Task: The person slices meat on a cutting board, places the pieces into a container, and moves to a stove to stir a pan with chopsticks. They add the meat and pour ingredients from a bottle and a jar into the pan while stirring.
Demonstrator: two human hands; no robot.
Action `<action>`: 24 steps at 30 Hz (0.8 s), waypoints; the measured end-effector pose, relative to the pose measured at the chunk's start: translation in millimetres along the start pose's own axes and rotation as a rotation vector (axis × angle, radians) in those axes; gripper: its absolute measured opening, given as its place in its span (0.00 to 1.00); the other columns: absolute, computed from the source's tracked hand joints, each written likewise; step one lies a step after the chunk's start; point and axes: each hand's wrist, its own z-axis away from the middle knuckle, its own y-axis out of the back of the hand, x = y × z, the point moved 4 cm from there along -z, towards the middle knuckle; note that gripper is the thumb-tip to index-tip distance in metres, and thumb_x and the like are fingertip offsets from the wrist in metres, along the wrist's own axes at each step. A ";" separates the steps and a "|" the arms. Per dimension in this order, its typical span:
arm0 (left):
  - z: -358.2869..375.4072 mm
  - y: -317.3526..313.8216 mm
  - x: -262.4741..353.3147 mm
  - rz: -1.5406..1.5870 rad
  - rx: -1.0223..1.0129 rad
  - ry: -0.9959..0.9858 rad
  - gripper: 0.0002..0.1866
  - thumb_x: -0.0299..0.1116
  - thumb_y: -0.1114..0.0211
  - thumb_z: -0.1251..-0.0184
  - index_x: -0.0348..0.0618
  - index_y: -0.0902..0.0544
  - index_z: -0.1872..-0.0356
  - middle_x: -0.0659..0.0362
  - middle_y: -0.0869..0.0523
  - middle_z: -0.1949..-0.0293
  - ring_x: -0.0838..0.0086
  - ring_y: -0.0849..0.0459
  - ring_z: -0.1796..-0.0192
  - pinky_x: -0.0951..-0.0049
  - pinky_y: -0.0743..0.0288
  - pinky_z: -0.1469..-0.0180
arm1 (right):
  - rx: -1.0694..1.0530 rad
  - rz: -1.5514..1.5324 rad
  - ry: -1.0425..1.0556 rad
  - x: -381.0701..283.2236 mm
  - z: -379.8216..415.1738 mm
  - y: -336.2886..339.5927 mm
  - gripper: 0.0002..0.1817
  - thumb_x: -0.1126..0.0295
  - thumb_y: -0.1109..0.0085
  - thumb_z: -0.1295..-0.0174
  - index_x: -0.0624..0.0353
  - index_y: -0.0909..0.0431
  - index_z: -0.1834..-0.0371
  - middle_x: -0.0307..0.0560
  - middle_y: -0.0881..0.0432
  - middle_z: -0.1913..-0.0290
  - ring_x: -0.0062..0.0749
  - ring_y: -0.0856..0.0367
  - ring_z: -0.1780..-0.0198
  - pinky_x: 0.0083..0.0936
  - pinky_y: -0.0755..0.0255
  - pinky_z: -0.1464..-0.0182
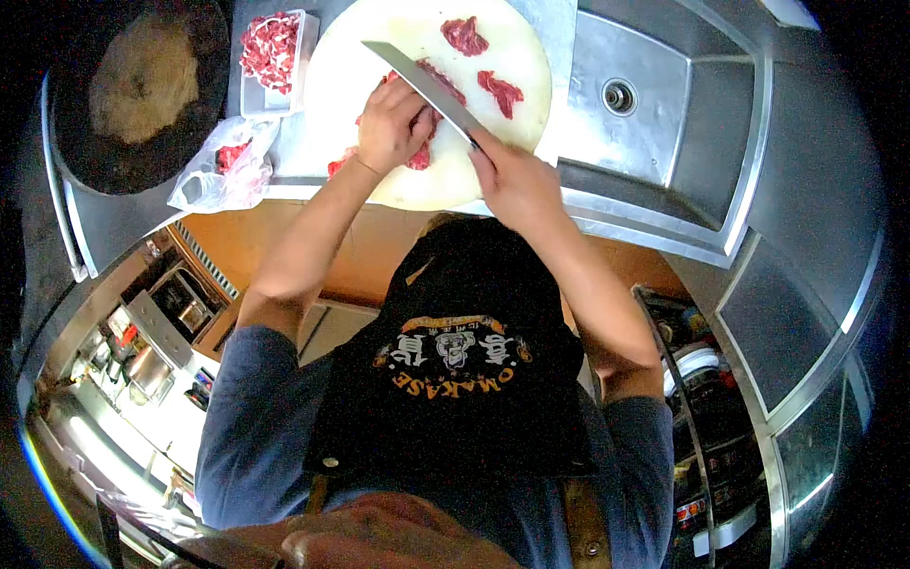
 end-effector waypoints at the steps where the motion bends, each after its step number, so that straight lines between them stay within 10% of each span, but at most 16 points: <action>1: -0.9 6.4 1.3 -0.010 0.022 -0.016 0.07 0.28 0.31 0.53 0.46 0.15 0.69 0.61 0.15 0.61 0.64 0.18 0.54 0.64 0.24 0.54 | 0.017 0.017 0.014 6.5 11.8 -0.8 0.19 0.59 0.46 0.33 0.42 0.25 0.38 0.55 0.16 0.67 0.51 0.16 0.66 0.43 0.24 0.64; 11: 3.2 0.7 5.4 0.073 0.053 -0.013 0.06 0.26 0.32 0.53 0.46 0.15 0.71 0.62 0.15 0.60 0.65 0.18 0.55 0.65 0.24 0.55 | 0.125 -0.070 0.121 3.3 -116.2 -30.1 0.17 0.55 0.47 0.33 0.43 0.21 0.43 0.52 0.15 0.61 0.50 0.16 0.60 0.38 0.23 0.56; 24: 2.9 -1.7 1.3 -0.026 0.006 0.039 0.10 0.29 0.32 0.49 0.45 0.16 0.63 0.59 0.16 0.59 0.64 0.18 0.56 0.65 0.26 0.54 | 0.053 0.126 0.083 7.0 23.6 17.4 0.18 0.61 0.45 0.34 0.43 0.23 0.41 0.51 0.16 0.67 0.50 0.16 0.68 0.40 0.22 0.64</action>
